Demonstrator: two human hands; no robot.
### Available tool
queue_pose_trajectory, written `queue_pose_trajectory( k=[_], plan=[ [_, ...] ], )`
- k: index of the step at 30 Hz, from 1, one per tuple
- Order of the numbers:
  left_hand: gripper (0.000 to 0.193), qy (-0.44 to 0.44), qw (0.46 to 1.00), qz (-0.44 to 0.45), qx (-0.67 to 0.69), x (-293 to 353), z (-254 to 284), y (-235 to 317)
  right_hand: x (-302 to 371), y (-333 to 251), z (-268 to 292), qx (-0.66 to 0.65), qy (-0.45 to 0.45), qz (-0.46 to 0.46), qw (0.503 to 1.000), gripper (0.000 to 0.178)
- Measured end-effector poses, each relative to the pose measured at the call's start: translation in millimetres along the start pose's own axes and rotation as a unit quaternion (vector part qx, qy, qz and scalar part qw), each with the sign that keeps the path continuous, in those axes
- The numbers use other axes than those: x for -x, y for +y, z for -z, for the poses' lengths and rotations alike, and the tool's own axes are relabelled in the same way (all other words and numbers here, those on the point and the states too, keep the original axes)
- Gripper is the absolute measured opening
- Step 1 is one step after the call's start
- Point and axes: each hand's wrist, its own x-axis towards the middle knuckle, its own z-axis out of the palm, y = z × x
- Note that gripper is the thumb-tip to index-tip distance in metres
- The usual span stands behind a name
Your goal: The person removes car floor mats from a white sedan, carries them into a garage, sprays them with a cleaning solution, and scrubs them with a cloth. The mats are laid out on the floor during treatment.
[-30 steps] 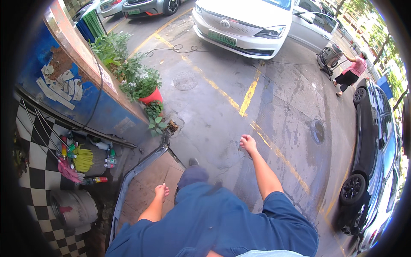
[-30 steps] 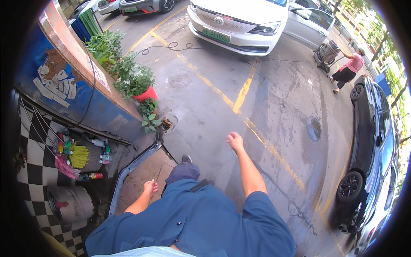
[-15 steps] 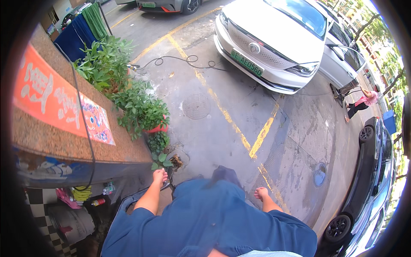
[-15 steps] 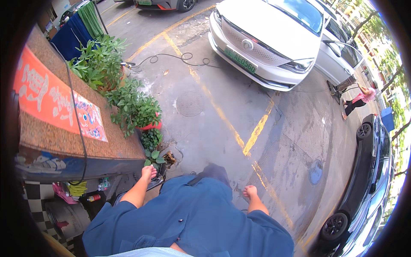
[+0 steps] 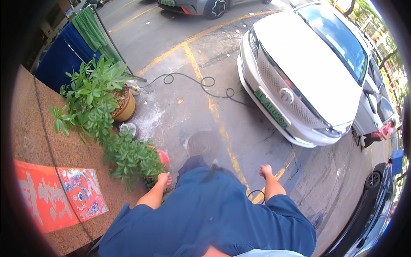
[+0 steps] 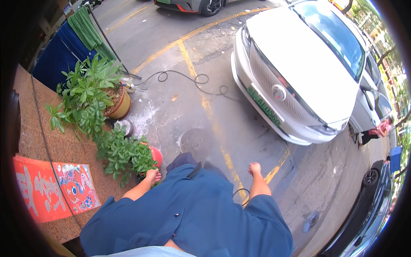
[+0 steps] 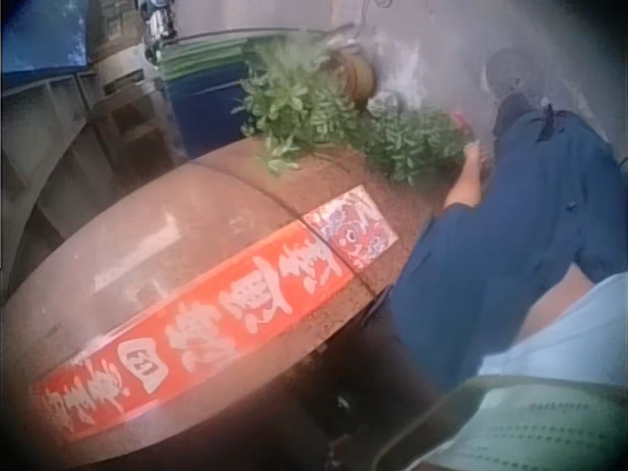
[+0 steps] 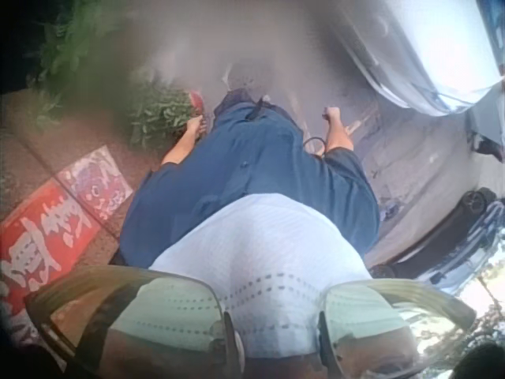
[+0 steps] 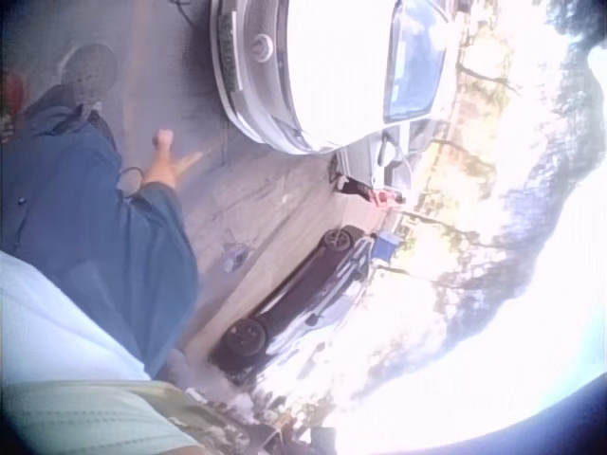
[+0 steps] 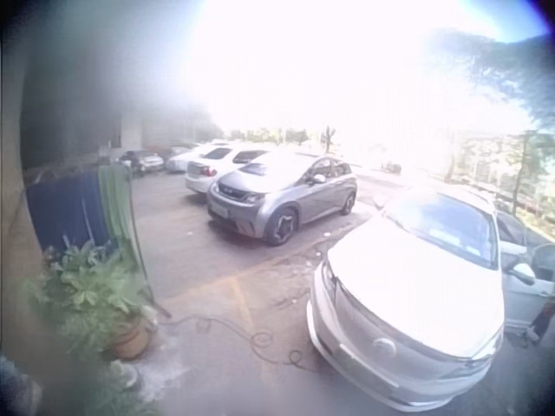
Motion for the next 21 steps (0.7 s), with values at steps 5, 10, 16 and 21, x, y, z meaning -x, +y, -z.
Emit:
queue_pose_trajectory(
  k=[5, 10, 16, 21],
  plan=[
    [0.015, 0.020, 0.995, -0.051, 0.085, -63.1, -53.1, 117.9, -25.5, -394.3, -214.3, 0.091, -0.153, 0.374, 0.910, 0.026],
    [0.013, 0.061, 0.994, 0.072, 0.051, -183.3, -98.0, 231.0, -61.8, -580.7, -348.8, 0.147, -0.245, 0.486, 0.826, 0.030],
    [0.013, 0.042, 0.998, -0.006, 0.041, -265.9, -207.9, 545.0, -261.0, -586.2, -302.3, 0.391, -0.148, 0.218, 0.882, 0.043],
    [0.016, -0.051, 0.965, -0.256, -0.018, -298.5, -317.1, 849.8, -328.5, -666.8, -235.1, 0.067, -0.087, 0.017, 0.994, 0.021]
  ],
)
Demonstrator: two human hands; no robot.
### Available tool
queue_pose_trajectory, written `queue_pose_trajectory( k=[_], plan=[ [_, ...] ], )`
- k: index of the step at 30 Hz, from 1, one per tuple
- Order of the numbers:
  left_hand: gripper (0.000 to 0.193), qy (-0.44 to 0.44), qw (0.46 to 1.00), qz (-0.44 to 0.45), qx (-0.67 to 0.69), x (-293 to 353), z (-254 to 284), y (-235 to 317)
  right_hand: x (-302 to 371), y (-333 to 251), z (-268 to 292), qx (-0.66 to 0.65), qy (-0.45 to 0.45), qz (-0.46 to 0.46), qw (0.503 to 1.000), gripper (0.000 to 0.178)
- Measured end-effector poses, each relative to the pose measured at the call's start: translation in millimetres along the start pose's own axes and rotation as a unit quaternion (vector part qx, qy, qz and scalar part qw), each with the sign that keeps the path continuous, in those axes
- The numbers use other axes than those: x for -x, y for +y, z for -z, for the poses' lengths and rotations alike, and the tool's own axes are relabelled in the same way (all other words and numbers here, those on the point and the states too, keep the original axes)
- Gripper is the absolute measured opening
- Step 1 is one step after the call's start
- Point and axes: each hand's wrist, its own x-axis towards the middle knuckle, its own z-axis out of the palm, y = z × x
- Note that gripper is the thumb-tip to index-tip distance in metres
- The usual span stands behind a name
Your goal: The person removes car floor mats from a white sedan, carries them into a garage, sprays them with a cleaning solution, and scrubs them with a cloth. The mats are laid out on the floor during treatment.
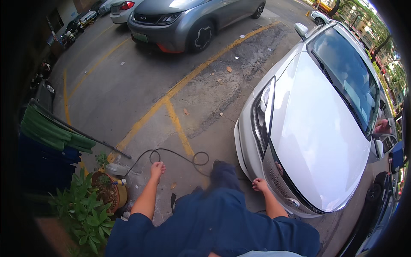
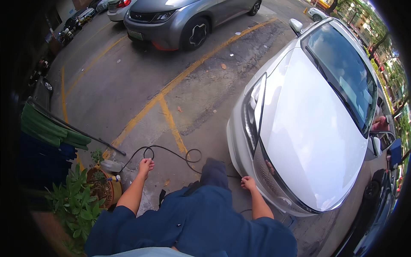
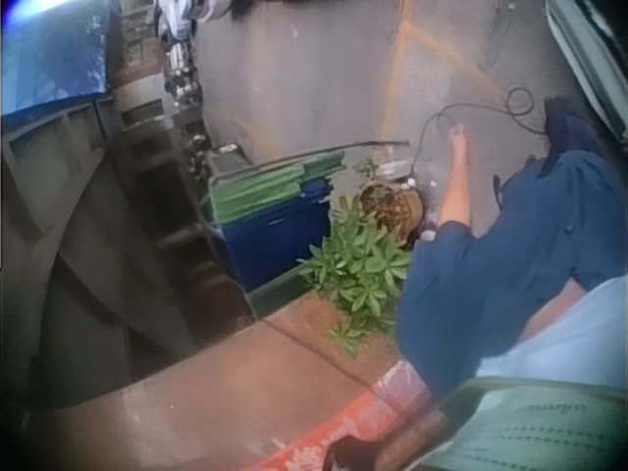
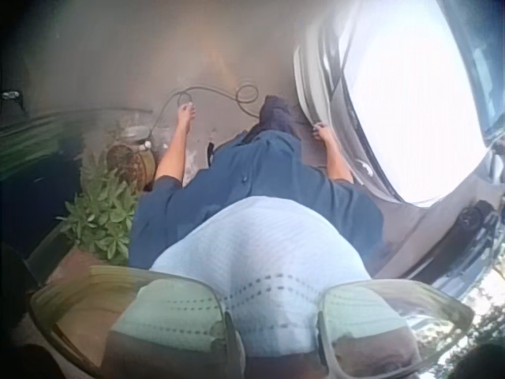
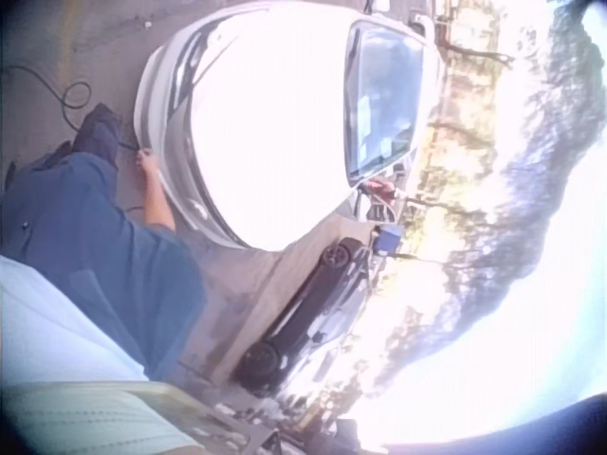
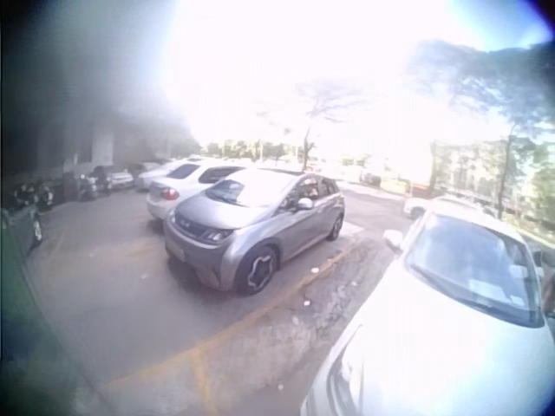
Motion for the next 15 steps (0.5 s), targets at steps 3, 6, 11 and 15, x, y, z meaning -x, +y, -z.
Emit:
queue_pose_trajectory(
  k=[3, 6, 11, 15],
  plan=[
    [0.018, -0.002, 0.998, -0.066, -0.024, -104.2, -52.2, 91.3, -62.5, -73.3, 12.9, -0.033, 0.040, -0.006, 0.999, 0.020],
    [0.018, 0.011, 0.999, -0.045, -0.014, -205.4, -87.3, 111.1, -165.1, -176.2, -2.7, -0.033, 0.011, 0.026, 0.999, 0.019],
    [0.012, -0.010, 0.976, 0.202, -0.077, -264.9, -129.9, 142.5, -318.2, -449.8, -50.0, 0.269, 0.056, 0.320, 0.907, 0.031],
    [0.014, -0.043, 0.981, 0.189, 0.003, -329.1, -175.8, 200.9, -364.6, -675.9, -79.6, 0.112, 0.006, 0.466, 0.878, 0.029]
  ],
)
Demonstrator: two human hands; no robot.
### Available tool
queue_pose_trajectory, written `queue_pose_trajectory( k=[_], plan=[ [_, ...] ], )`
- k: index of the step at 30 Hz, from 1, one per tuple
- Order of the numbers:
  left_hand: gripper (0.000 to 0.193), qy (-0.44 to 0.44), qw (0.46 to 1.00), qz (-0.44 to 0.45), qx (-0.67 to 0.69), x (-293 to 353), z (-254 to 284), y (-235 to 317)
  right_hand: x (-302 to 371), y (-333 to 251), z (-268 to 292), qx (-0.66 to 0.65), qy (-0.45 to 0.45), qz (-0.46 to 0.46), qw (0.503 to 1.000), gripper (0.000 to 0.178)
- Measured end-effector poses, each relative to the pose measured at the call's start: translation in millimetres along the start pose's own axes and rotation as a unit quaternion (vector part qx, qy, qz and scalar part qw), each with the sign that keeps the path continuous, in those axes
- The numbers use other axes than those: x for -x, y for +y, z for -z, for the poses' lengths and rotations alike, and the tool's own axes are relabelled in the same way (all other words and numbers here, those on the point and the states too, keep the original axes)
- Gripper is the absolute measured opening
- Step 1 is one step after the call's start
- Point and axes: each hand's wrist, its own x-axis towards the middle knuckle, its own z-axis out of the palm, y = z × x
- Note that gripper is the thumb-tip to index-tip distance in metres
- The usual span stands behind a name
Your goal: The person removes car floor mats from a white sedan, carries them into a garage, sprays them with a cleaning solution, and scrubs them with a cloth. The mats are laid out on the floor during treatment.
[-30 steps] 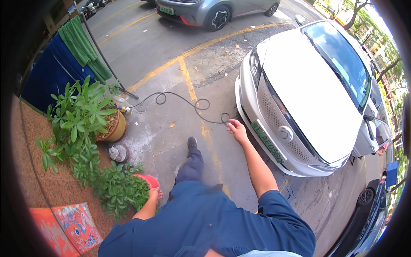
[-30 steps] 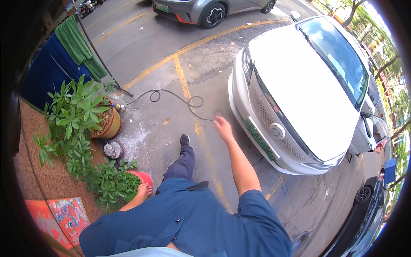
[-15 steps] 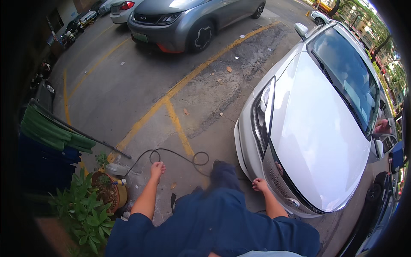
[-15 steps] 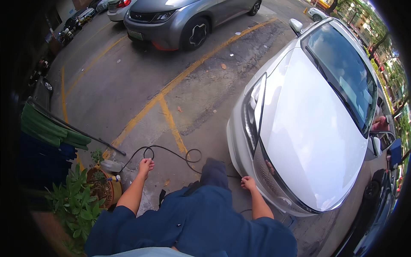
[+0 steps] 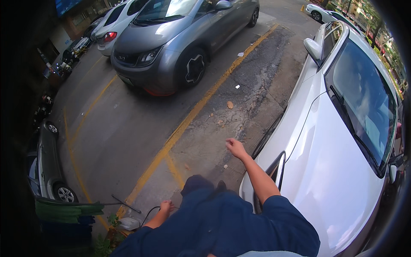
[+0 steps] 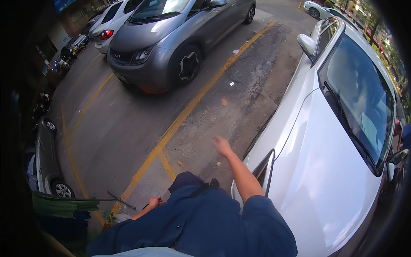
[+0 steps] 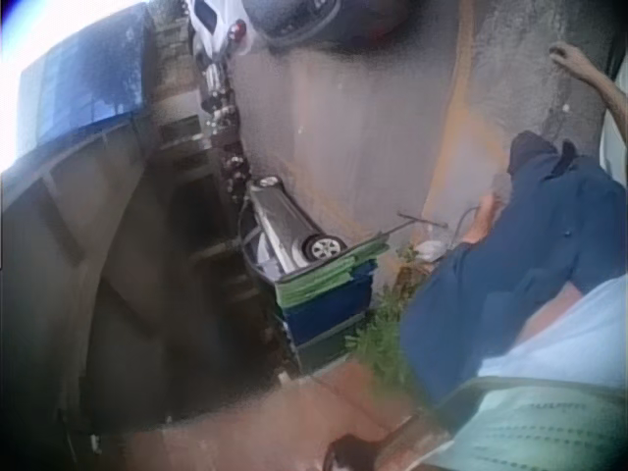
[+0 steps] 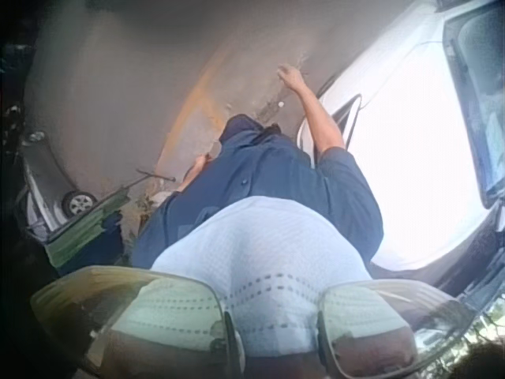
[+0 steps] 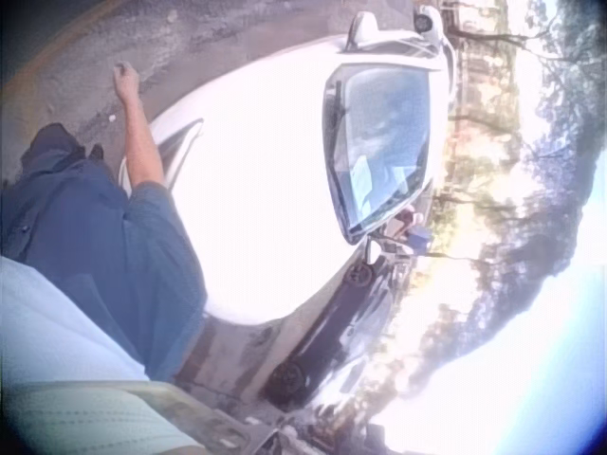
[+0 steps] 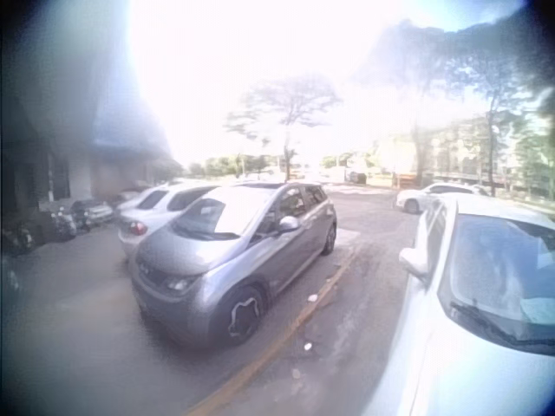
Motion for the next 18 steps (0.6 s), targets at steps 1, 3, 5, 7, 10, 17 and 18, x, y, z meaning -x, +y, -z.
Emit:
queue_pose_trajectory(
  k=[1, 3, 5, 7, 10, 17, 18],
  plan=[
    [0.015, 0.029, 0.999, -0.002, 0.034, -9.0, -12.6, 11.7, -34.6, -61.4, 5.2, -0.052, -0.043, -0.024, 0.997, 0.030],
    [0.017, 0.064, 0.995, -0.016, 0.076, -46.4, -47.6, 58.7, -101.5, -94.8, 16.3, -0.106, -0.045, 0.012, 0.993, 0.029],
    [0.018, 0.069, 0.997, -0.006, -0.038, -90.4, -83.7, 103.8, -161.3, -72.9, 17.7, -0.137, -0.057, -0.007, 0.989, 0.029],
    [0.020, 0.048, 0.995, 0.005, -0.092, -141.3, -111.5, 152.7, -208.9, -29.0, 29.5, -0.103, -0.066, -0.052, 0.991, 0.031],
    [0.021, -0.020, 0.999, 0.006, -0.050, -281.6, -141.1, 217.6, -265.5, 55.3, 68.3, 0.048, -0.060, -0.153, 0.985, 0.033],
    [0.014, -0.023, 0.991, -0.039, -0.124, -404.7, -339.8, 559.1, -216.7, 185.6, 191.9, -0.094, 0.195, -0.576, 0.788, 0.010],
    [0.012, -0.027, 0.987, -0.087, -0.133, -416.1, -377.1, 608.0, -218.7, 183.4, 207.7, -0.120, 0.238, -0.578, 0.772, 0.008]
  ],
)
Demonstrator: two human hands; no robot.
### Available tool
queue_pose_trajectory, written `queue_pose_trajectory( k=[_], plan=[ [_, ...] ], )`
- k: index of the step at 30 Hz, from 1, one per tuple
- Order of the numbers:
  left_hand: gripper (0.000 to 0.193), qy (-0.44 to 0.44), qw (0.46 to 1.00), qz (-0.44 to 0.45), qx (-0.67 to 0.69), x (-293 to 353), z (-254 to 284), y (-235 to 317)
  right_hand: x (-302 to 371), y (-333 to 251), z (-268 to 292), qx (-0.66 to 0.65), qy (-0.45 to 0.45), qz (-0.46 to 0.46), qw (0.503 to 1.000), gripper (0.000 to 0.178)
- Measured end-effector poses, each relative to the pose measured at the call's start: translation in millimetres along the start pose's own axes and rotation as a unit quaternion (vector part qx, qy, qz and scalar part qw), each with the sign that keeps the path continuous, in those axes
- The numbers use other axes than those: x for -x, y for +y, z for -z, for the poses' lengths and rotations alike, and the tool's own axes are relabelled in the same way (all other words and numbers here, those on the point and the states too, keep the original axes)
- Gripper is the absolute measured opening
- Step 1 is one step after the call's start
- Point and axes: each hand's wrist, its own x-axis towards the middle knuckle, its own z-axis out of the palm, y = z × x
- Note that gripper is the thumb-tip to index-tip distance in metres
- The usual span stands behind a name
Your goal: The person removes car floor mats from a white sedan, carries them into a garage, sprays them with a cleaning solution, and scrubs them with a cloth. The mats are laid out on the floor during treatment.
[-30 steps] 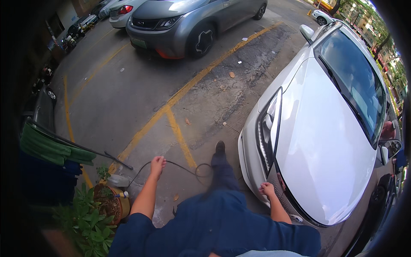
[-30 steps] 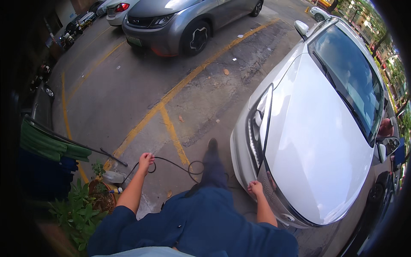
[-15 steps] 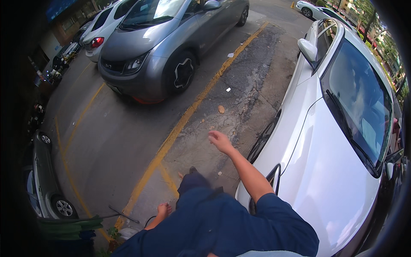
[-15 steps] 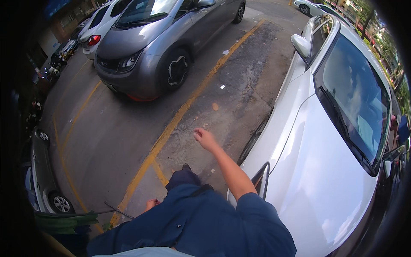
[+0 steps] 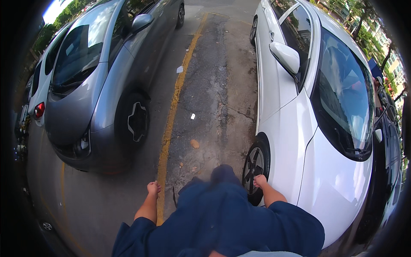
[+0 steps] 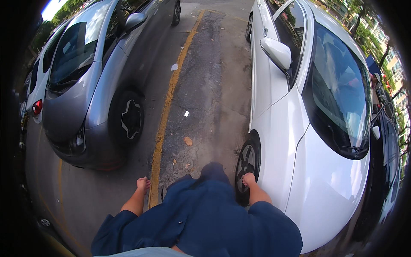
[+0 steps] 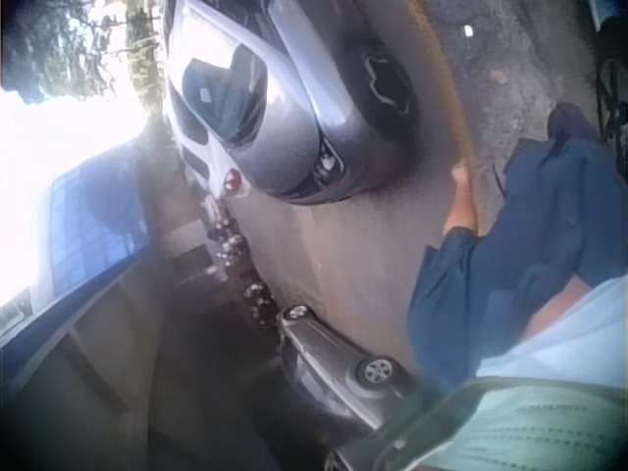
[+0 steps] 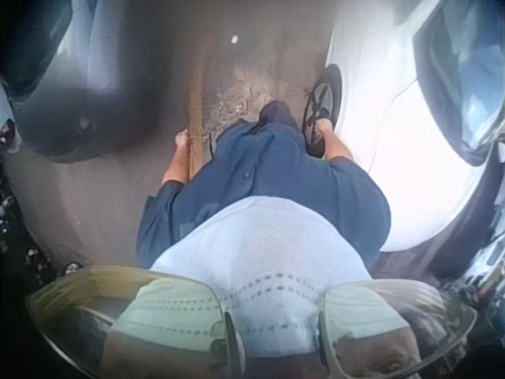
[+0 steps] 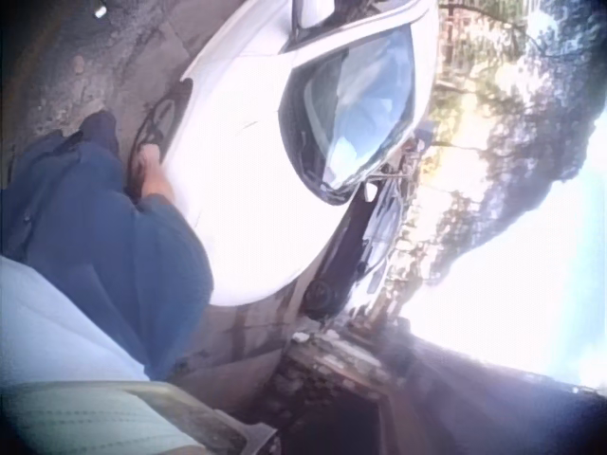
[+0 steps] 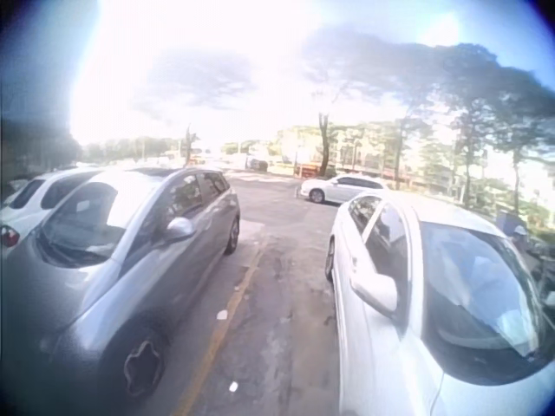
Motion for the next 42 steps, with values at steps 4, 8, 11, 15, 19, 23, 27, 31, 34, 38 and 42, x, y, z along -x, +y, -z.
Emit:
queue_pose_trajectory(
  k=[4, 8, 11, 15, 19, 23, 27, 31, 34, 38, 42],
  plan=[
    [0.014, -0.055, 0.990, -0.122, -0.043, -91.3, -86.8, 180.6, -36.3, -33.8, 24.6, -0.082, 0.053, -0.046, 0.994, 0.010],
    [0.014, -0.064, 0.986, -0.152, -0.036, -167.8, -189.1, 276.2, -124.8, -100.0, 24.0, -0.069, 0.008, -0.178, 0.981, 0.008],
    [0.016, -0.078, 0.993, -0.078, -0.031, -209.3, -253.3, 301.5, -224.6, -212.3, 7.9, -0.095, -0.016, -0.153, 0.984, 0.009],
    [0.015, -0.103, 0.987, 0.080, -0.093, -204.5, -320.3, 333.5, -306.7, -440.3, -13.1, -0.135, -0.028, 0.009, 0.990, 0.012],
    [0.016, -0.127, 0.985, 0.104, -0.045, -266.8, -378.4, 373.1, -347.0, -719.8, -16.7, -0.143, -0.052, 0.247, 0.957, 0.022],
    [0.016, -0.055, 0.988, 0.107, -0.100, -318.1, -464.6, 455.3, -405.4, -899.7, -2.2, -0.118, 0.006, 0.367, 0.923, 0.027],
    [0.017, -0.103, 0.989, 0.064, -0.089, -410.9, -539.5, 542.6, -500.3, -981.1, 21.8, 0.002, 0.113, 0.396, 0.911, 0.029],
    [0.013, -0.114, 0.986, 0.113, -0.039, -488.7, -631.8, 677.6, -566.9, -1003.9, 93.9, 0.029, 0.212, 0.179, 0.960, 0.035],
    [0.014, -0.121, 0.984, 0.008, -0.130, -546.4, -708.4, 791.1, -586.1, -1039.7, 180.5, -0.008, 0.293, 0.118, 0.949, 0.043],
    [0.015, -0.189, 0.962, -0.112, -0.164, -598.6, -808.9, 936.4, -605.2, -1103.2, 282.5, 0.014, 0.477, 0.149, 0.866, 0.056],
    [0.016, -0.187, 0.957, -0.173, -0.139, -628.2, -905.6, 1016.7, -627.7, -1155.1, 351.3, 0.077, 0.538, -0.036, 0.839, 0.053]
  ],
)
